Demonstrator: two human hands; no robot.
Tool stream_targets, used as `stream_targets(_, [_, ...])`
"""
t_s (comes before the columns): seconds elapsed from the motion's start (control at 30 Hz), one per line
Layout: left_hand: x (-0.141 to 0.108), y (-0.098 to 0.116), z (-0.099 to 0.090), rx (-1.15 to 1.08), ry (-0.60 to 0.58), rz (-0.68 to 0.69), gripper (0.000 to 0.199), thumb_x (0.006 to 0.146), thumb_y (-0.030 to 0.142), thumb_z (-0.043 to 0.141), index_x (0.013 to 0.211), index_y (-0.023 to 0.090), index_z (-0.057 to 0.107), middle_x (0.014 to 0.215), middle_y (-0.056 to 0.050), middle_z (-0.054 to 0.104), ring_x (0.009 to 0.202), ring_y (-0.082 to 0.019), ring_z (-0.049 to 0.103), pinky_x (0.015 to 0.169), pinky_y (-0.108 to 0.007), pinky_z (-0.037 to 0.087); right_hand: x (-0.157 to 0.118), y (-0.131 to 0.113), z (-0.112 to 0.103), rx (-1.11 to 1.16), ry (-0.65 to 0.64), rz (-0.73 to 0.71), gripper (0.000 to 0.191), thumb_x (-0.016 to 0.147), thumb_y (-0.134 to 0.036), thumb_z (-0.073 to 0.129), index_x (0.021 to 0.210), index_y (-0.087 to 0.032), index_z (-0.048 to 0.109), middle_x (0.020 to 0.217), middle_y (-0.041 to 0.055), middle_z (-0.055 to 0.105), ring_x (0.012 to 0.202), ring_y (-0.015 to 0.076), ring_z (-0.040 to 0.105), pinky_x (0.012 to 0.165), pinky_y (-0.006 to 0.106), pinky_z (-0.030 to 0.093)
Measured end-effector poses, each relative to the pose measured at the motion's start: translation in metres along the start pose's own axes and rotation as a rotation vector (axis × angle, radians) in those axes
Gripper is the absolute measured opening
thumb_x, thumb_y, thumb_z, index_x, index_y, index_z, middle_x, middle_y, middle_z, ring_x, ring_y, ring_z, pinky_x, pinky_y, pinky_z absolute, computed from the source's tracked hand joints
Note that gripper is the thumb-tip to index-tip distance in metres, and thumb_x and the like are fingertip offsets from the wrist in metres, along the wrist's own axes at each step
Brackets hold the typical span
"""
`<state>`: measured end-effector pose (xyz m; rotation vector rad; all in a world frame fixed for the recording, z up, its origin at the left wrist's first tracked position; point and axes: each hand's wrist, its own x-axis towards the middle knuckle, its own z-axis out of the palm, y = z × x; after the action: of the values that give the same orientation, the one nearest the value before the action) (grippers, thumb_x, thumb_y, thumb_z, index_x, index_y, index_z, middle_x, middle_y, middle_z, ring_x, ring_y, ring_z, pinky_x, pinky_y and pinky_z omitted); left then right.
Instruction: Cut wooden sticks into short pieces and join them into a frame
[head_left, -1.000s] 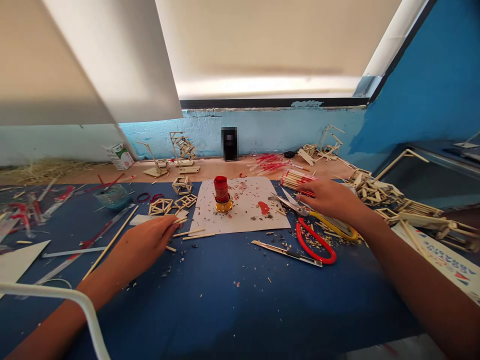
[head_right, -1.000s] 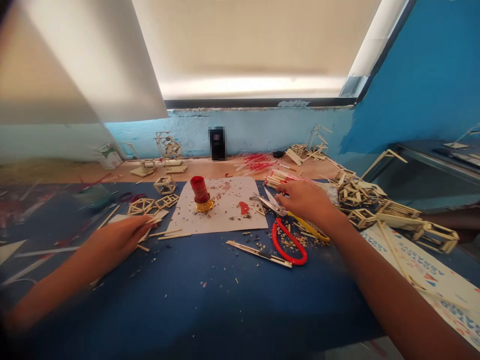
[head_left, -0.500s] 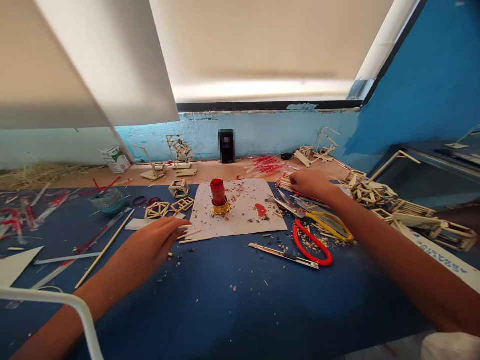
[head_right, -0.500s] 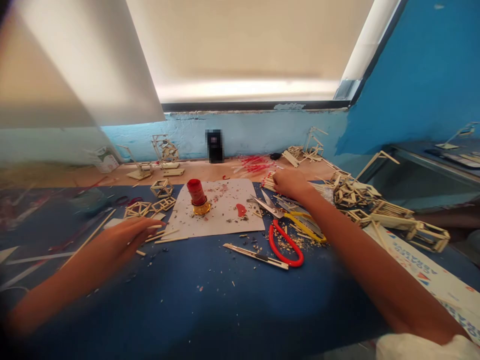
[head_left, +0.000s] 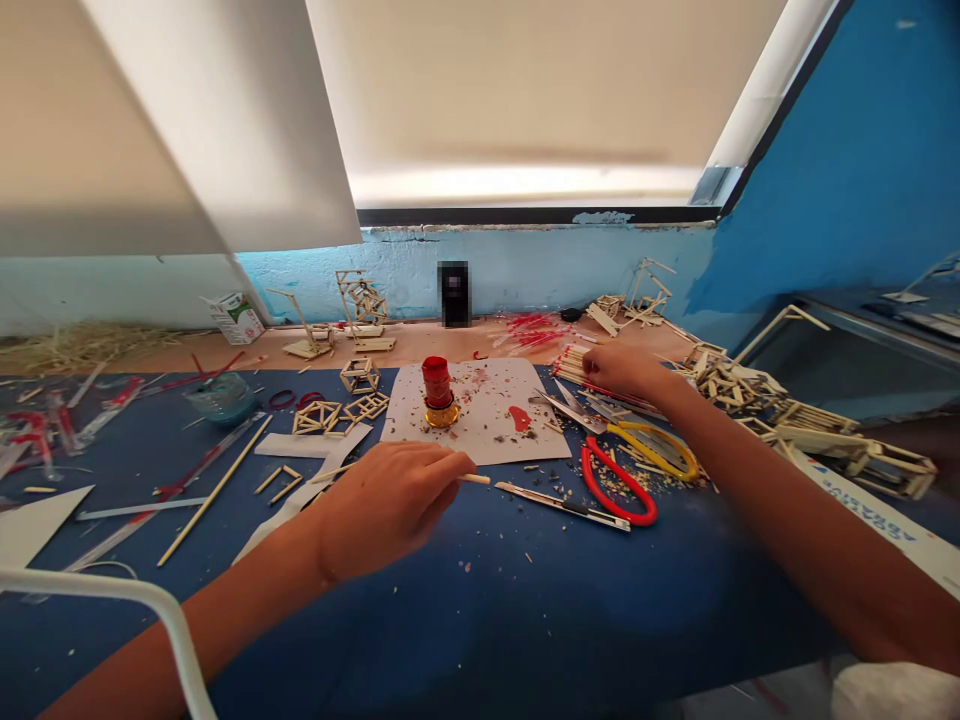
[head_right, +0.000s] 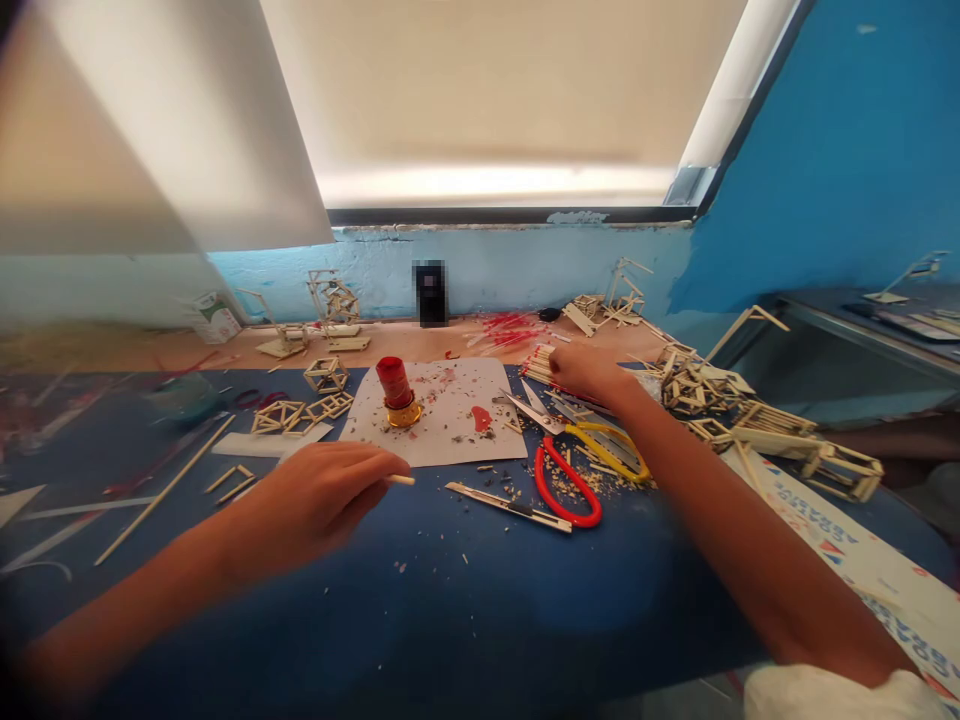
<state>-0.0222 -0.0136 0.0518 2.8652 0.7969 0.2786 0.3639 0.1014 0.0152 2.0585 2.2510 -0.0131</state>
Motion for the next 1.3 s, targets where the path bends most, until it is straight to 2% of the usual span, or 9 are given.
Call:
stream_targets(0.1, [0.005, -0.001, 0.004, -0.031, -0.004, -0.027, 0.032, 0.103, 0.018, 0.035, 0.108, 0.016, 0.066, 0.091, -0.008, 0.072, 0.083, -0.022, 0.068, 0.072, -0.032, 0.045, -0.004, 0.003, -0.004, 0.116, 0.116, 0.013, 0.022, 0.097, -0.037, 0.066, 0.100, -0.016, 0.070, 0.101, 0.0063, 0.071, 0.092, 0.0204, 0.068, 0.087, 0.041, 0.055])
stream_targets(0.23, [0.013, -0.002, 0.003, -0.213, 0.145, -0.155, 0.028, 0.103, 0.028, 0.043, 0.104, 0.018, 0.069, 0.077, -0.002, 0.067, 0.065, -0.014, 0.056, 0.063, -0.027, 0.038, -0.012, -0.003, -0.025, 0.371, 0.433, 0.048, 0.015, 0.092, -0.026, 0.059, 0.088, -0.017, 0.071, 0.092, 0.0131, 0.073, 0.093, 0.0276, 0.069, 0.086, 0.041, 0.052])
stream_targets(0.4, [0.046, 0.000, -0.013, -0.704, 0.360, -0.292, 0.029, 0.097, 0.041, 0.061, 0.112, 0.018, 0.070, 0.059, 0.008, 0.033, 0.053, -0.010, 0.030, 0.050, -0.023, 0.024, -0.024, -0.047, -0.073, 0.843, 0.709, -0.017, 0.019, 0.093, -0.028, 0.043, 0.100, -0.022, 0.059, 0.091, 0.0061, 0.067, 0.072, 0.0184, 0.069, 0.068, 0.032, 0.056])
stream_targets(0.53, [0.077, 0.008, -0.016, -0.864, 0.391, -0.257, 0.049, 0.095, 0.050, 0.063, 0.130, 0.016, 0.062, 0.061, 0.009, 0.028, 0.052, -0.010, 0.025, 0.048, -0.024, 0.017, -0.040, -0.107, -0.104, 1.671, 0.593, -0.183, 0.007, 0.079, -0.021, 0.053, 0.073, -0.022, 0.050, 0.072, -0.0012, 0.048, 0.058, 0.0119, 0.056, 0.061, 0.028, 0.052])
stream_targets(0.73, [0.081, 0.023, -0.001, -0.818, 0.293, -0.129, 0.038, 0.102, 0.044, 0.051, 0.081, 0.015, 0.063, 0.062, 0.007, 0.031, 0.056, -0.009, 0.029, 0.052, -0.025, 0.022, -0.060, -0.159, -0.116, 2.186, 0.415, -0.159, 0.010, 0.068, -0.015, 0.049, 0.067, -0.022, 0.042, 0.067, -0.0037, 0.036, 0.051, 0.0088, 0.031, 0.054, 0.026, 0.042])
stream_targets(0.83, [0.068, 0.024, 0.001, -0.789, 0.311, -0.133, 0.040, 0.104, 0.039, 0.046, 0.072, 0.016, 0.055, 0.061, 0.005, 0.038, 0.058, -0.010, 0.034, 0.055, -0.025, 0.026, -0.064, -0.164, -0.120, 2.217, 0.411, -0.231, 0.009, 0.082, -0.025, 0.048, 0.074, -0.021, 0.052, 0.070, -0.0016, 0.041, 0.054, 0.0108, 0.034, 0.058, 0.029, 0.044])
stream_targets(1.03, [0.038, 0.028, -0.003, -0.835, 0.375, -0.174, 0.047, 0.105, 0.047, 0.041, 0.067, 0.019, 0.042, 0.061, 0.005, 0.035, 0.055, -0.010, 0.029, 0.052, -0.026, 0.024, -0.073, -0.177, -0.107, 1.724, 0.668, -0.423, 0.044, 0.099, -0.061, 0.047, 0.074, -0.025, 0.056, 0.078, 0.0043, 0.057, 0.068, 0.0183, 0.054, 0.068, 0.036, 0.049])
stream_targets(1.17, [0.031, 0.028, -0.008, -0.845, 0.452, -0.235, 0.048, 0.106, 0.048, 0.039, 0.068, 0.019, 0.042, 0.059, 0.006, 0.033, 0.054, -0.010, 0.026, 0.050, -0.026, 0.022, -0.083, -0.194, -0.087, 1.654, 0.466, -0.515, 0.055, 0.099, -0.066, 0.045, 0.073, -0.024, 0.068, 0.082, 0.0071, 0.069, 0.073, 0.0198, 0.060, 0.074, 0.038, 0.051])
stream_targets(1.3, [0.026, 0.028, -0.008, -0.812, 0.317, -0.271, 0.048, 0.105, 0.051, 0.042, 0.068, 0.019, 0.041, 0.062, 0.006, 0.031, 0.055, -0.009, 0.024, 0.050, -0.026, 0.021, -0.076, -0.183, -0.090, 1.705, 0.279, -0.524, 0.047, 0.098, -0.062, 0.049, 0.100, -0.024, 0.076, 0.112, 0.0088, 0.075, 0.082, 0.0201, 0.067, 0.081, 0.039, 0.053])
